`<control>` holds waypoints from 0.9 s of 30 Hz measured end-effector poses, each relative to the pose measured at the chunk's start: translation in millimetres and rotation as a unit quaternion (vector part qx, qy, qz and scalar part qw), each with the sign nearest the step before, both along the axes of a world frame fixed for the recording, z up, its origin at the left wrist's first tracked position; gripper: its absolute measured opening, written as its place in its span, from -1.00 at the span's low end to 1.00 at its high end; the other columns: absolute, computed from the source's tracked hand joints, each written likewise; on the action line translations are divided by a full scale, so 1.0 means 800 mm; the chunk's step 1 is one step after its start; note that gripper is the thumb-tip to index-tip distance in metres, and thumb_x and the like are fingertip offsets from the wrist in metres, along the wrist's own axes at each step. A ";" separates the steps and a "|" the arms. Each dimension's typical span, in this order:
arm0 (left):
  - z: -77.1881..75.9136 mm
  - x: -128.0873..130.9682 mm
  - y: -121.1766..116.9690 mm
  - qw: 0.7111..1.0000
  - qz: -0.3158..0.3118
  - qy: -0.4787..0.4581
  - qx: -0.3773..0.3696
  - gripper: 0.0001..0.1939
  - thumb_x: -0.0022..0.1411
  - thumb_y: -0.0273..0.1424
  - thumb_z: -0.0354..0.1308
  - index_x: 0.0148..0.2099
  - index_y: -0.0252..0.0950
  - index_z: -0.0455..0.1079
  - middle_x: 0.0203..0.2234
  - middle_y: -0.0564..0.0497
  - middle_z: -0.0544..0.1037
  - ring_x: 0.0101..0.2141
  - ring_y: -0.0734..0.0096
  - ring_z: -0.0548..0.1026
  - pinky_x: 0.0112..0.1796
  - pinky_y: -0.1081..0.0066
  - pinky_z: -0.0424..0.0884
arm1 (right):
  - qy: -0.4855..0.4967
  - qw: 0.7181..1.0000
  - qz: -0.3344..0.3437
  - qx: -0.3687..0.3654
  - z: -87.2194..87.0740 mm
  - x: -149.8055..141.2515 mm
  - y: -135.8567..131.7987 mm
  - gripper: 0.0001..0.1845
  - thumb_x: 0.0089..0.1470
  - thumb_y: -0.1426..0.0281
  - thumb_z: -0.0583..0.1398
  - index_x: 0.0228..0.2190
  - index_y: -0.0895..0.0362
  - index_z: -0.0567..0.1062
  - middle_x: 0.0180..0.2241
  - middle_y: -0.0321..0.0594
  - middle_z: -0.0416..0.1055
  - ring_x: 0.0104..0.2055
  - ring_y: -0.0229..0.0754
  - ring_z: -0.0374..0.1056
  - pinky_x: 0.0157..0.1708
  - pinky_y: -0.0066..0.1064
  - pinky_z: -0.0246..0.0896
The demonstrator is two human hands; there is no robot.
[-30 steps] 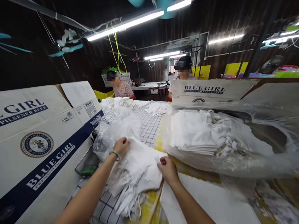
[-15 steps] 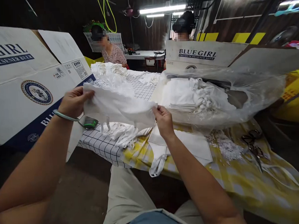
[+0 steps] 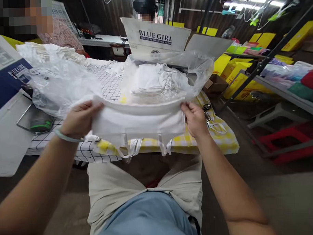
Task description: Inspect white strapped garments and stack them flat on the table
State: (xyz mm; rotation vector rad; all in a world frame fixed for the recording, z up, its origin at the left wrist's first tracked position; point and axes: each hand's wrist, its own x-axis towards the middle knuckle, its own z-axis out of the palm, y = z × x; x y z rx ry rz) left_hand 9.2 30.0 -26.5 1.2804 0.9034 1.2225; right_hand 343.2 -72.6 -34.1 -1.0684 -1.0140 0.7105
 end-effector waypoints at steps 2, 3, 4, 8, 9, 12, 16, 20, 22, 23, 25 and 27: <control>-0.038 0.029 0.014 0.997 -0.033 0.001 -0.073 -0.53 -0.24 -0.13 0.42 -0.33 -0.36 0.47 -0.51 0.00 0.53 -0.49 0.40 0.46 -0.45 0.40 0.44 | 0.030 0.998 -0.001 -0.060 -0.036 0.019 0.003 -0.65 -0.15 0.16 0.36 -0.33 0.10 0.50 -0.39 -0.29 0.53 -0.23 -0.14 0.47 -0.23 -0.32 0.39; -0.057 0.043 0.025 0.994 -0.043 0.008 -0.102 -0.51 -0.26 -0.13 0.42 -0.33 -0.36 0.46 -0.52 -0.01 0.53 -0.50 0.39 0.46 -0.45 0.39 0.43 | 0.041 0.995 -0.006 -0.086 -0.054 0.027 0.011 -0.64 -0.17 0.16 0.36 -0.34 0.11 0.49 -0.41 -0.29 0.53 -0.28 -0.15 0.47 -0.26 -0.32 0.39; -0.076 0.058 0.037 0.991 -0.043 0.019 -0.125 -0.53 -0.27 -0.15 0.41 -0.35 -0.36 0.45 -0.53 -0.01 0.52 -0.50 0.39 0.45 -0.45 0.39 0.42 | 0.046 0.993 -0.017 -0.111 -0.073 0.034 0.023 -0.62 -0.20 0.15 0.35 -0.36 0.12 0.48 -0.43 -0.29 0.52 -0.33 -0.17 0.46 -0.28 -0.33 0.38; -0.142 0.098 0.083 0.982 0.015 0.094 -0.160 -0.73 -0.24 -0.30 0.33 -0.47 -0.34 0.41 -0.63 0.05 0.45 -0.52 0.41 0.43 -0.46 0.43 0.38 | 0.020 0.977 -0.077 -0.200 -0.135 0.051 0.075 -0.64 -0.25 0.18 0.29 -0.42 0.14 0.42 -0.53 -0.31 0.47 -0.47 -0.22 0.39 -0.36 -0.35 0.33; -0.154 0.102 0.091 0.981 0.025 0.106 -0.162 -0.76 -0.24 -0.34 0.32 -0.48 -0.34 0.41 -0.65 0.07 0.44 -0.53 0.42 0.42 -0.47 0.43 0.37 | 0.011 0.973 -0.083 -0.215 -0.147 0.053 0.083 -0.66 -0.27 0.20 0.28 -0.42 0.15 0.41 -0.54 -0.32 0.46 -0.49 -0.23 0.38 -0.37 -0.35 0.31; -0.176 0.101 0.106 0.978 0.032 0.130 -0.162 -0.79 -0.24 -0.40 0.29 -0.43 -0.33 0.45 -0.61 0.06 0.48 -0.53 0.41 0.43 -0.47 0.43 0.36 | -0.008 0.969 -0.082 -0.232 -0.170 0.061 0.092 -0.65 -0.33 0.30 0.27 -0.39 0.16 0.42 -0.52 -0.31 0.46 -0.49 -0.25 0.35 -0.40 -0.39 0.27; -0.182 0.094 0.118 0.976 0.044 0.158 -0.146 -0.82 -0.21 -0.42 0.27 -0.43 -0.31 0.46 -0.57 0.07 0.50 -0.50 0.41 0.43 -0.44 0.44 0.35 | -0.055 0.966 -0.087 -0.236 -0.183 0.075 0.091 -0.64 -0.30 0.32 0.24 -0.34 0.16 0.43 -0.49 -0.31 0.46 -0.49 -0.26 0.33 -0.43 -0.43 0.21; -0.182 0.098 0.130 0.961 0.076 0.253 -0.077 -0.84 -0.16 -0.41 0.24 -0.41 -0.29 0.47 -0.53 0.04 0.52 -0.43 0.35 0.46 -0.35 0.41 0.36 | -0.159 0.950 -0.124 -0.239 -0.188 0.081 0.096 -0.67 -0.17 0.31 0.19 -0.29 0.16 0.45 -0.47 -0.27 0.47 -0.44 -0.21 0.35 -0.37 -0.37 0.26; -0.183 0.100 0.133 0.946 0.089 0.308 -0.041 -0.83 -0.12 -0.39 0.22 -0.37 -0.28 0.48 -0.51 0.03 0.53 -0.39 0.32 0.47 -0.30 0.39 0.37 | -0.202 0.938 -0.142 -0.244 -0.189 0.079 0.099 -0.69 -0.13 0.33 0.18 -0.28 0.15 0.47 -0.43 -0.24 0.49 -0.38 -0.18 0.37 -0.30 -0.34 0.29; -0.183 0.101 0.133 0.939 0.097 0.328 -0.026 -0.83 -0.10 -0.39 0.21 -0.35 -0.28 0.48 -0.49 0.02 0.54 -0.37 0.31 0.48 -0.28 0.39 0.37 | -0.217 0.934 -0.148 -0.241 -0.189 0.077 0.100 -0.70 -0.11 0.33 0.17 -0.26 0.15 0.47 -0.41 -0.22 0.50 -0.35 -0.17 0.38 -0.27 -0.33 0.30; -0.182 0.102 0.132 0.926 0.112 0.361 -0.002 -0.81 -0.04 -0.38 0.18 -0.30 -0.27 0.49 -0.44 0.00 0.56 -0.34 0.29 0.49 -0.24 0.37 0.38 | -0.238 0.932 -0.150 -0.227 -0.188 0.074 0.101 -0.68 -0.06 0.35 0.15 -0.21 0.17 0.47 -0.35 -0.17 0.51 -0.30 -0.16 0.40 -0.21 -0.31 0.30; -0.180 0.102 0.128 0.911 0.120 0.394 0.013 -0.77 0.01 -0.39 0.15 -0.23 -0.28 0.49 -0.39 -0.03 0.57 -0.32 0.25 0.50 -0.20 0.35 0.39 | -0.262 0.926 -0.151 -0.226 -0.184 0.071 0.099 -0.65 -0.02 0.38 0.12 -0.16 0.20 0.45 -0.29 -0.12 0.50 -0.26 -0.13 0.40 -0.16 -0.27 0.30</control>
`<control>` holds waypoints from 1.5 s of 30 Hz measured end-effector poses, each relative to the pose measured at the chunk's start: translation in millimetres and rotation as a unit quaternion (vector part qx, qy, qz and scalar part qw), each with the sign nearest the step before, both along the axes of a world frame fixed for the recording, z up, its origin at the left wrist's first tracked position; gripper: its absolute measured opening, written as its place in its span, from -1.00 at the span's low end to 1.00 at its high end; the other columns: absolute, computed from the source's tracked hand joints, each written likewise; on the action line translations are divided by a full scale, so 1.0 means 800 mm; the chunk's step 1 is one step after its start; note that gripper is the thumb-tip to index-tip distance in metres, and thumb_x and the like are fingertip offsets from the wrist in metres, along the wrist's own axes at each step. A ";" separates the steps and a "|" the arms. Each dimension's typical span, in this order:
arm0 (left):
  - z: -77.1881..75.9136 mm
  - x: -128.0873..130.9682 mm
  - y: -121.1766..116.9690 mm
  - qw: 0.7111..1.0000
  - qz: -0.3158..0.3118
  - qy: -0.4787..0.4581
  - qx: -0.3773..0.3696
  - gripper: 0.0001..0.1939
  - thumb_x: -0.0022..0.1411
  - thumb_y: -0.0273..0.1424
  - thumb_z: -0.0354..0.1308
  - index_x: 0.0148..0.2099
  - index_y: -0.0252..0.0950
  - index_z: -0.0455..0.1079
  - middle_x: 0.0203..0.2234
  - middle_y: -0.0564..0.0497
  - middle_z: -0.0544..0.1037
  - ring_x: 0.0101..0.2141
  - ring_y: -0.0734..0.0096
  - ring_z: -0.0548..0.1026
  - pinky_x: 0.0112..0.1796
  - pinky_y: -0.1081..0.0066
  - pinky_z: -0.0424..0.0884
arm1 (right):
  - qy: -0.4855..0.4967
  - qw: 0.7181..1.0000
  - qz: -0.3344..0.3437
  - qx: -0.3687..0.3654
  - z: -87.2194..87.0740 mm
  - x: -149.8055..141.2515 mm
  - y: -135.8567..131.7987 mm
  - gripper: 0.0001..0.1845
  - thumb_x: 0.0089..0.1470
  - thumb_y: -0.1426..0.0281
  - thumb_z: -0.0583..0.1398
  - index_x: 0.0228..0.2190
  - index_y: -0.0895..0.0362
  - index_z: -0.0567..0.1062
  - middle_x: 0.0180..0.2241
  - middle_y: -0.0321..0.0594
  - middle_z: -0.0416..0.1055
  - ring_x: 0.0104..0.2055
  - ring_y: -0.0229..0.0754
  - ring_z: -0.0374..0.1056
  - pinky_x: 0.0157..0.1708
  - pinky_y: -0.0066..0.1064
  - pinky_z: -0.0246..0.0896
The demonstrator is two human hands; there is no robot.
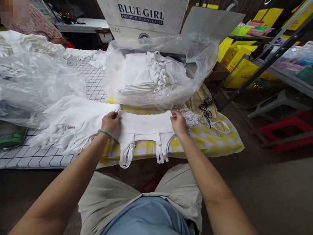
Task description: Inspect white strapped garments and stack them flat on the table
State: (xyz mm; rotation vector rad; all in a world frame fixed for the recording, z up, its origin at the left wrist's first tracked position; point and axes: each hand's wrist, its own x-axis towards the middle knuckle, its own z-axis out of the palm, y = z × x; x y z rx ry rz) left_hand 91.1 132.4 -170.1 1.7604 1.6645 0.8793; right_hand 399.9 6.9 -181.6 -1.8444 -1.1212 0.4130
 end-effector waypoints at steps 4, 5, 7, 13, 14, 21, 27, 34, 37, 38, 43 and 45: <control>0.010 0.007 -0.016 0.986 -0.075 0.086 0.118 -0.57 0.13 -0.50 0.01 0.07 -0.34 0.38 -0.07 -0.17 0.52 -0.05 0.18 0.45 0.02 0.25 0.33 | -0.156 0.988 -0.011 0.001 0.013 -0.014 -0.008 -0.57 0.05 0.43 0.09 -0.02 0.26 0.41 -0.06 0.07 0.42 0.00 -0.02 0.32 0.05 -0.16 0.19; 0.013 0.010 -0.021 0.975 -0.112 0.109 0.160 -0.53 0.16 -0.51 -0.03 0.13 -0.36 0.33 0.03 -0.20 0.46 0.05 0.18 0.39 0.08 0.24 0.27 | -0.209 0.978 -0.001 0.007 0.017 -0.020 -0.010 -0.56 0.10 0.42 0.07 0.01 0.26 0.39 0.01 0.10 0.37 0.08 0.00 0.26 0.12 -0.14 0.12; 0.016 0.019 -0.029 0.947 -0.190 0.156 0.205 -0.53 0.25 -0.47 -0.08 0.19 -0.38 0.27 0.15 -0.23 0.34 0.18 0.18 0.25 0.17 0.20 0.16 | -0.289 0.956 0.046 -0.003 0.022 -0.031 -0.011 -0.56 0.19 0.38 0.01 0.05 0.26 0.38 0.11 0.10 0.30 0.18 0.01 0.16 0.21 -0.13 -0.02; -0.003 0.040 -0.028 0.901 -0.302 0.301 0.077 -0.36 0.35 -0.11 -0.18 0.34 -0.37 0.06 0.33 -0.17 0.03 0.32 0.05 -0.06 0.25 -0.01 -0.14 | -0.316 0.913 0.179 -0.185 0.009 -0.044 0.002 -0.36 0.26 0.12 -0.07 0.23 0.22 0.18 0.30 -0.01 0.03 0.36 0.08 -0.13 0.31 0.03 -0.32; -0.007 0.041 -0.026 0.897 -0.305 0.313 0.063 -0.32 0.35 -0.07 -0.21 0.36 -0.35 0.01 0.34 -0.16 0.00 0.32 0.07 -0.09 0.25 -0.01 -0.17 | -0.315 0.909 0.181 -0.205 0.005 -0.043 0.003 -0.33 0.26 0.09 -0.09 0.26 0.21 0.12 0.33 -0.04 -0.05 0.38 0.07 -0.20 0.32 0.02 -0.35; 0.001 0.031 -0.048 0.893 -0.329 0.300 0.069 -0.33 0.34 -0.08 -0.18 0.35 -0.37 0.03 0.33 -0.20 0.01 0.32 0.06 -0.08 0.25 -0.05 -0.11 | -0.368 0.883 0.161 -0.242 0.006 -0.042 -0.004 -0.32 0.26 0.11 -0.15 0.28 0.22 0.07 0.34 -0.04 -0.09 0.38 0.08 -0.19 0.30 0.00 -0.24; 0.032 -0.077 -0.002 0.942 -0.193 0.115 0.251 -0.64 0.30 -0.30 -0.02 0.07 -0.31 0.37 0.12 -0.19 0.39 0.13 0.26 0.33 0.14 0.23 0.26 | -0.340 0.914 0.219 0.009 0.046 -0.141 0.025 -0.67 0.16 0.35 0.05 -0.12 0.20 0.48 -0.08 0.00 0.46 0.01 0.04 0.32 0.07 -0.10 0.13; 0.044 -0.258 0.157 0.954 0.104 0.273 0.068 -0.51 0.10 -0.35 0.12 0.07 -0.47 0.32 0.04 -0.35 0.40 0.10 -0.02 0.31 0.11 0.12 0.20 | -0.118 0.967 0.220 -0.059 0.059 -0.283 0.144 -0.79 0.08 0.34 0.17 -0.23 0.16 0.45 -0.30 -0.17 0.43 -0.24 -0.14 0.34 -0.18 -0.32 0.21; 0.032 -0.282 0.185 0.947 0.112 0.297 0.051 -0.45 0.05 -0.25 0.18 0.08 -0.39 0.32 0.00 -0.29 0.41 0.07 -0.06 0.32 0.04 0.10 0.25 | -0.134 0.968 0.185 -0.101 0.052 -0.293 0.174 -0.68 0.08 0.23 0.20 -0.17 0.16 0.43 -0.27 -0.17 0.42 -0.23 -0.12 0.32 -0.19 -0.31 0.17; 0.030 -0.284 0.188 0.947 0.110 0.296 0.064 -0.52 0.06 -0.26 0.17 0.02 -0.37 0.37 -0.05 -0.27 0.43 0.03 -0.04 0.34 0.02 0.12 0.27 | -0.147 0.966 0.187 -0.100 0.051 -0.294 0.177 -0.70 0.07 0.24 0.21 -0.18 0.15 0.44 -0.28 -0.18 0.42 -0.23 -0.13 0.32 -0.20 -0.32 0.16; 0.032 -0.280 0.192 0.942 0.072 0.288 0.153 -0.88 0.12 -0.42 0.08 -0.31 -0.30 0.42 -0.26 -0.18 0.43 -0.10 0.09 0.39 -0.02 0.23 0.30 | -0.312 0.927 0.209 0.004 0.050 -0.300 0.173 -0.91 0.11 0.38 0.18 -0.31 0.10 0.47 -0.26 -0.17 0.40 -0.20 -0.12 0.28 -0.22 -0.34 0.10; 0.035 -0.276 0.194 0.941 0.065 0.288 0.166 -0.89 0.12 -0.45 0.06 -0.30 -0.29 0.41 -0.25 -0.17 0.42 -0.10 0.11 0.39 -0.04 0.24 0.31 | -0.397 0.892 0.213 0.043 0.049 -0.304 0.172 -0.90 0.14 0.43 0.14 -0.32 0.11 0.48 -0.26 -0.14 0.40 -0.21 -0.11 0.26 -0.24 -0.32 0.06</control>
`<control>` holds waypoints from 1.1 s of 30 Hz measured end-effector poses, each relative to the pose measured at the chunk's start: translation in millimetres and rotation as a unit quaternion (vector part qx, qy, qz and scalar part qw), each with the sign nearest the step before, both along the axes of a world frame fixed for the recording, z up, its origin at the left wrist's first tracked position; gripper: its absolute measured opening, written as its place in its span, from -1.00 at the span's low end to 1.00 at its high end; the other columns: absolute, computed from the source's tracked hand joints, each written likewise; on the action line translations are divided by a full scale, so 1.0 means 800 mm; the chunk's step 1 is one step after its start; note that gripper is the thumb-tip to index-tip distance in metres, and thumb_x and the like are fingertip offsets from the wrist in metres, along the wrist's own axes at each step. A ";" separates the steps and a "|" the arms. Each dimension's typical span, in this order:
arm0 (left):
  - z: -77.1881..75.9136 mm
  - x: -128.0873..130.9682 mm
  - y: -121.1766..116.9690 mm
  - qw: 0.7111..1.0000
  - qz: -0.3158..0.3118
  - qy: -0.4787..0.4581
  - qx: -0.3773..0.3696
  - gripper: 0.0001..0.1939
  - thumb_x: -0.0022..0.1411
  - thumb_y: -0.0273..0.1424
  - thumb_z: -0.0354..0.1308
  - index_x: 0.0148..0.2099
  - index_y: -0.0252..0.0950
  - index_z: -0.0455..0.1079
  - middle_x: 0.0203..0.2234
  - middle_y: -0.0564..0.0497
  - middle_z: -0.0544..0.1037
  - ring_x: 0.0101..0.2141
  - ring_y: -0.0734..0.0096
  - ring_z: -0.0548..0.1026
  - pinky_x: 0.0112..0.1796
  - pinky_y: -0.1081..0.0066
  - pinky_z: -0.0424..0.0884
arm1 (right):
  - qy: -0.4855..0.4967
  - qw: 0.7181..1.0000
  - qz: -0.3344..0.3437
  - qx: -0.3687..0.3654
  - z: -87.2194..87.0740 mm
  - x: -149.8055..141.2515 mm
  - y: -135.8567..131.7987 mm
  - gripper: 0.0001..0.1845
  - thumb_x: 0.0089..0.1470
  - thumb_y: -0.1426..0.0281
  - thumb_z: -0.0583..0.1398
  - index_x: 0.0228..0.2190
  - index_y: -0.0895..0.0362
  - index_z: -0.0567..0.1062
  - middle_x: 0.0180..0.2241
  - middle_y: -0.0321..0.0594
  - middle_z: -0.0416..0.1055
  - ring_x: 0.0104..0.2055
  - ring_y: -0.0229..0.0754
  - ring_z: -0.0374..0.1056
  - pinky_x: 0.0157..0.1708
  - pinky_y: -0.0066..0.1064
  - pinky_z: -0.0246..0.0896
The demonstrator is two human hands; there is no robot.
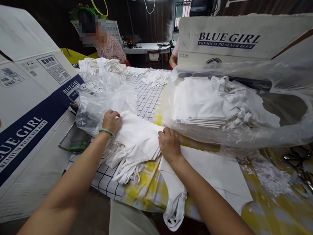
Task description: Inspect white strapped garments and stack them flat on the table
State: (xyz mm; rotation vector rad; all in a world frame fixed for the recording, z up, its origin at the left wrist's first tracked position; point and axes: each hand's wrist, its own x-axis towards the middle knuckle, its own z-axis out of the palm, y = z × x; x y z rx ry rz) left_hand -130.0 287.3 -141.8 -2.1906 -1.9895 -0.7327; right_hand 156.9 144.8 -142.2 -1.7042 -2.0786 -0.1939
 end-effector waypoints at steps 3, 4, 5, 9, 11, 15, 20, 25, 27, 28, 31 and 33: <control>0.006 0.001 0.004 0.999 0.029 -0.022 -0.033 -0.83 0.10 -0.43 0.11 -0.20 -0.28 0.39 -0.22 -0.15 0.43 -0.11 0.13 0.41 -0.07 0.25 0.32 | -0.069 0.996 0.025 0.044 -0.003 -0.003 0.001 -0.79 0.16 0.54 0.06 -0.39 0.13 0.46 -0.31 -0.13 0.42 -0.29 -0.13 0.24 -0.29 -0.31 0.01; 0.009 0.000 0.005 0.996 0.054 -0.038 -0.060 -0.80 0.07 -0.40 0.15 -0.19 -0.27 0.37 -0.24 -0.13 0.44 -0.14 0.14 0.42 -0.10 0.26 0.34 | -0.066 0.996 0.033 0.047 -0.003 -0.003 0.001 -0.77 0.17 0.55 0.03 -0.41 0.13 0.45 -0.34 -0.13 0.42 -0.30 -0.13 0.24 -0.30 -0.31 0.01; 0.012 -0.001 0.005 0.991 0.081 -0.056 -0.090 -0.78 0.03 -0.37 0.19 -0.21 -0.26 0.36 -0.28 -0.10 0.45 -0.17 0.14 0.44 -0.12 0.27 0.35 | -0.050 0.997 0.043 0.045 -0.004 -0.003 0.000 -0.76 0.18 0.54 0.02 -0.42 0.14 0.44 -0.35 -0.13 0.41 -0.31 -0.13 0.24 -0.30 -0.32 0.02; 0.030 -0.008 0.004 0.978 0.116 -0.097 -0.140 -0.87 -0.02 -0.37 0.21 -0.43 -0.22 0.30 -0.43 -0.02 0.47 -0.28 0.22 0.45 -0.20 0.33 0.35 | 0.138 0.988 0.064 -0.010 0.000 -0.005 -0.003 -0.80 0.23 0.39 -0.03 -0.31 0.14 0.38 -0.42 -0.19 0.38 -0.35 -0.17 0.28 -0.31 -0.37 0.09; 0.038 -0.008 0.001 0.984 0.097 -0.103 -0.109 -0.90 -0.02 -0.43 0.18 -0.44 -0.23 0.28 -0.42 -0.02 0.47 -0.29 0.26 0.44 -0.20 0.36 0.34 | 0.238 0.968 0.036 -0.070 0.003 -0.007 -0.003 -0.80 0.21 0.32 0.00 -0.21 0.13 0.35 -0.47 -0.27 0.35 -0.42 -0.19 0.28 -0.37 -0.39 0.10; 0.047 -0.002 -0.008 0.973 0.079 -0.158 -0.151 -0.84 -0.10 -0.43 0.24 -0.40 -0.24 0.32 -0.51 0.06 0.42 -0.40 0.35 0.39 -0.31 0.40 0.30 | 0.347 0.919 -0.020 -0.186 0.007 -0.009 0.006 -0.63 0.00 0.32 0.16 -0.10 0.10 0.36 -0.50 -0.37 0.37 -0.43 -0.20 0.31 -0.36 -0.40 0.15; 0.061 -0.010 -0.025 0.945 0.021 -0.301 -0.124 -0.81 -0.07 -0.35 0.22 -0.53 -0.28 0.26 -0.65 0.15 0.26 -0.55 0.51 0.23 -0.46 0.46 0.16 | 0.455 0.869 -0.014 -0.195 0.007 -0.007 0.007 -0.80 -0.06 0.27 0.19 -0.37 0.11 0.46 -0.46 -0.30 0.45 -0.38 -0.20 0.35 -0.32 -0.38 0.23; 0.106 -0.037 -0.071 0.869 -0.031 -0.486 -0.088 -0.75 -0.12 -0.34 0.26 -0.37 -0.30 0.31 -0.57 0.13 0.39 -0.55 0.51 0.32 -0.48 0.51 0.23 | 0.627 0.760 0.057 -0.162 0.029 -0.024 -0.013 -0.67 0.00 0.15 0.19 -0.23 0.07 0.37 -0.49 -0.37 0.46 -0.46 -0.25 0.35 -0.39 -0.42 0.26; 0.137 -0.045 -0.101 0.848 -0.051 -0.522 -0.082 -0.71 -0.14 -0.35 0.30 -0.33 -0.32 0.35 -0.53 0.10 0.44 -0.53 0.49 0.36 -0.46 0.48 0.29 | 0.686 0.704 0.090 -0.163 0.048 -0.034 -0.022 -0.63 -0.05 0.15 0.25 -0.23 0.09 0.37 -0.49 -0.36 0.48 -0.48 -0.27 0.35 -0.41 -0.44 0.27; 0.153 -0.049 -0.117 0.840 -0.062 -0.535 -0.072 -0.70 -0.14 -0.35 0.32 -0.32 -0.33 0.37 -0.52 0.08 0.45 -0.53 0.49 0.37 -0.45 0.48 0.30 | 0.708 0.679 0.109 -0.160 0.060 -0.038 -0.027 -0.61 -0.08 0.17 0.28 -0.23 0.10 0.39 -0.48 -0.35 0.49 -0.47 -0.27 0.37 -0.39 -0.44 0.29; 0.203 -0.055 -0.165 0.825 -0.079 -0.560 -0.023 -0.72 -0.08 -0.35 0.37 -0.35 -0.39 0.41 -0.53 0.06 0.45 -0.54 0.52 0.35 -0.46 0.48 0.31 | 0.746 0.630 0.166 -0.139 0.101 -0.044 -0.040 -0.60 -0.14 0.21 0.33 -0.25 0.13 0.46 -0.43 -0.32 0.52 -0.39 -0.25 0.42 -0.32 -0.41 0.34; 0.231 -0.055 -0.194 0.818 -0.085 -0.569 0.013 -0.75 0.00 -0.36 0.35 -0.36 -0.41 0.40 -0.56 0.07 0.43 -0.55 0.55 0.32 -0.49 0.50 0.30 | 0.757 0.616 0.180 -0.119 0.130 -0.039 -0.050 -0.62 -0.17 0.22 0.35 -0.28 0.13 0.48 -0.42 -0.33 0.52 -0.37 -0.24 0.43 -0.29 -0.39 0.36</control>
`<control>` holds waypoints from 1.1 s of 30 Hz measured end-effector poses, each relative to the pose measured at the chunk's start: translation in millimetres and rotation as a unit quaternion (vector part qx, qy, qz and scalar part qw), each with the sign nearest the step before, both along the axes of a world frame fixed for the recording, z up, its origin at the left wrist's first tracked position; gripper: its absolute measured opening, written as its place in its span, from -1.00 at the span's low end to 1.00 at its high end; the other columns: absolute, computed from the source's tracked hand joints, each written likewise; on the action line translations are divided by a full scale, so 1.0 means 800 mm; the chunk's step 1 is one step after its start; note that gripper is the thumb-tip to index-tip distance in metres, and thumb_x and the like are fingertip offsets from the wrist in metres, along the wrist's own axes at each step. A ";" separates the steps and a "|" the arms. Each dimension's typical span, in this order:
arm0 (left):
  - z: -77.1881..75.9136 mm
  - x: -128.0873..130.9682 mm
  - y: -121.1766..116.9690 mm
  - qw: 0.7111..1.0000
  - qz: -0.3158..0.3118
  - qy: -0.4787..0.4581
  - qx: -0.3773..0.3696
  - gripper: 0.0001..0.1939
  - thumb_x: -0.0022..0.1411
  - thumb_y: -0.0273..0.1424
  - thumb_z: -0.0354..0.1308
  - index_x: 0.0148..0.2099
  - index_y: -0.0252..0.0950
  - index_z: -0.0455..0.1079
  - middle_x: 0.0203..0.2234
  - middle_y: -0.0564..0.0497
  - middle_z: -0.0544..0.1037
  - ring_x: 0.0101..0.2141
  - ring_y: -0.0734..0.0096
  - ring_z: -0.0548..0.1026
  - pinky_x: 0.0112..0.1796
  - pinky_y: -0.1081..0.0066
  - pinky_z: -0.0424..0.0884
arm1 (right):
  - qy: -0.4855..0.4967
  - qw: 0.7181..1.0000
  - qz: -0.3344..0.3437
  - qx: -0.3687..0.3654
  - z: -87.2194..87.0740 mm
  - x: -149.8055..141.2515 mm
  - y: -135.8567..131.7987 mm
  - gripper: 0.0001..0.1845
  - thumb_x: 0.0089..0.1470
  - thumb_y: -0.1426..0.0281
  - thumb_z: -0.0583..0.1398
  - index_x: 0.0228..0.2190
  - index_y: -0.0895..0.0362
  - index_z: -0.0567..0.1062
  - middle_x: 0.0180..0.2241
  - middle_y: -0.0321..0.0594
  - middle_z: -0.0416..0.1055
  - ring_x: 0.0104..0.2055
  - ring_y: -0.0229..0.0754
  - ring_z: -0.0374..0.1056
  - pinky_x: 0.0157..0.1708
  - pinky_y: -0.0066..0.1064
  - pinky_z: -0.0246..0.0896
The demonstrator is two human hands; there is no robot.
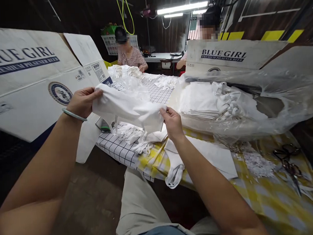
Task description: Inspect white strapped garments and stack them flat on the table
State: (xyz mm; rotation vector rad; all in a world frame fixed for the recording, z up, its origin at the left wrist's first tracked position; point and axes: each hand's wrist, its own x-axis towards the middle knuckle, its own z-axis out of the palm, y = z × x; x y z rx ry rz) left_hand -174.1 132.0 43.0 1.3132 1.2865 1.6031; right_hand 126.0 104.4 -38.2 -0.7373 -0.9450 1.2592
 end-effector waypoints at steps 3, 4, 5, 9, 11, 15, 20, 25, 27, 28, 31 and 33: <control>0.027 0.013 -0.038 0.999 -0.013 -0.016 0.050 -0.80 0.10 -0.37 0.30 -0.34 -0.42 0.39 -0.58 0.09 0.41 -0.56 0.58 0.31 -0.52 0.53 0.27 | 0.005 0.999 -0.031 0.038 0.041 0.024 -0.022 -0.64 -0.19 0.22 0.37 -0.32 0.11 0.49 -0.45 -0.36 0.51 -0.33 -0.22 0.44 -0.28 -0.38 0.38; 0.032 0.021 -0.049 0.998 -0.026 -0.021 0.060 -0.81 0.12 -0.38 0.29 -0.34 -0.42 0.39 -0.58 0.09 0.41 -0.56 0.58 0.31 -0.52 0.54 0.27 | -0.001 0.997 -0.046 0.058 0.052 0.036 -0.032 -0.65 -0.19 0.21 0.37 -0.34 0.10 0.49 -0.45 -0.37 0.51 -0.31 -0.21 0.45 -0.27 -0.38 0.38; 0.034 0.033 -0.060 0.997 -0.041 -0.027 0.067 -0.81 0.12 -0.39 0.29 -0.33 -0.42 0.39 -0.57 0.08 0.42 -0.56 0.57 0.32 -0.51 0.53 0.28 | -0.010 0.995 -0.063 0.077 0.062 0.050 -0.043 -0.66 -0.18 0.20 0.37 -0.35 0.10 0.49 -0.45 -0.36 0.50 -0.28 -0.20 0.45 -0.25 -0.38 0.38; 0.022 0.094 -0.097 0.989 -0.112 -0.067 0.072 -0.80 0.05 -0.40 0.33 -0.31 -0.40 0.41 -0.53 0.07 0.46 -0.54 0.56 0.34 -0.45 0.50 0.32 | -0.082 0.980 -0.140 0.113 0.083 0.119 -0.096 -0.70 -0.12 0.19 0.34 -0.36 0.10 0.49 -0.41 -0.36 0.51 -0.19 -0.19 0.44 -0.20 -0.38 0.36; 0.005 0.128 -0.111 0.982 -0.154 -0.089 0.068 -0.79 0.01 -0.40 0.35 -0.31 -0.37 0.43 -0.54 0.08 0.46 -0.54 0.56 0.34 -0.46 0.51 0.32 | -0.114 0.973 -0.171 0.108 0.081 0.156 -0.127 -0.70 -0.10 0.17 0.33 -0.36 0.09 0.49 -0.41 -0.36 0.51 -0.18 -0.19 0.44 -0.20 -0.38 0.36; -0.045 0.188 -0.137 0.966 -0.230 -0.119 0.025 -0.78 -0.04 -0.36 0.36 -0.32 -0.31 0.46 -0.54 0.08 0.48 -0.49 0.52 0.39 -0.42 0.51 0.36 | -0.130 0.965 -0.215 0.077 0.055 0.220 -0.194 -0.68 -0.16 0.16 0.36 -0.37 0.08 0.50 -0.43 -0.36 0.51 -0.20 -0.18 0.44 -0.21 -0.37 0.35; -0.116 0.236 -0.146 0.950 -0.276 -0.100 -0.105 -0.67 -0.13 -0.25 0.38 -0.31 -0.30 0.48 -0.51 0.03 0.51 -0.46 0.43 0.44 -0.42 0.46 0.38 | -0.120 0.964 -0.238 -0.014 -0.001 0.270 -0.249 -0.61 -0.24 0.16 0.40 -0.34 0.09 0.52 -0.43 -0.35 0.52 -0.27 -0.18 0.45 -0.24 -0.34 0.36; -0.181 0.288 -0.091 0.947 -0.242 -0.093 -0.189 -0.70 -0.20 -0.29 0.33 -0.37 -0.31 0.42 -0.54 0.04 0.50 -0.47 0.42 0.45 -0.40 0.44 0.40 | -0.121 0.957 -0.249 -0.089 -0.072 0.307 -0.200 -0.56 -0.28 0.15 0.38 -0.35 0.13 0.48 -0.46 -0.32 0.51 -0.38 -0.20 0.43 -0.30 -0.33 0.35; -0.205 0.309 -0.065 0.953 -0.196 -0.051 -0.224 -0.77 -0.18 -0.33 0.28 -0.41 -0.31 0.40 -0.59 0.06 0.47 -0.50 0.43 0.44 -0.41 0.43 0.40 | -0.155 0.941 -0.273 -0.125 -0.103 0.317 -0.167 -0.58 -0.25 0.13 0.32 -0.36 0.14 0.45 -0.48 -0.33 0.49 -0.43 -0.23 0.41 -0.31 -0.33 0.34; -0.217 0.317 -0.055 0.955 -0.173 -0.027 -0.239 -0.80 -0.18 -0.35 0.27 -0.44 -0.31 0.39 -0.63 0.08 0.44 -0.52 0.43 0.42 -0.43 0.42 0.39 | -0.176 0.932 -0.283 -0.142 -0.118 0.320 -0.153 -0.60 -0.24 0.14 0.30 -0.38 0.15 0.44 -0.50 -0.33 0.48 -0.45 -0.24 0.39 -0.32 -0.34 0.34; -0.246 0.329 -0.033 0.959 -0.127 0.020 -0.251 -0.82 -0.22 -0.44 0.26 -0.45 -0.31 0.39 -0.69 0.11 0.38 -0.54 0.40 0.41 -0.45 0.40 0.37 | -0.221 0.916 -0.290 -0.170 -0.156 0.327 -0.128 -0.67 -0.28 0.24 0.28 -0.41 0.16 0.41 -0.51 -0.33 0.46 -0.47 -0.26 0.37 -0.36 -0.36 0.32; -0.261 0.329 -0.025 0.961 -0.116 0.041 -0.247 -0.80 -0.23 -0.47 0.26 -0.41 -0.31 0.42 -0.66 0.10 0.42 -0.50 0.38 0.44 -0.41 0.39 0.38 | -0.236 0.914 -0.280 -0.173 -0.172 0.332 -0.124 -0.66 -0.30 0.31 0.28 -0.38 0.16 0.42 -0.48 -0.31 0.48 -0.46 -0.25 0.37 -0.38 -0.36 0.31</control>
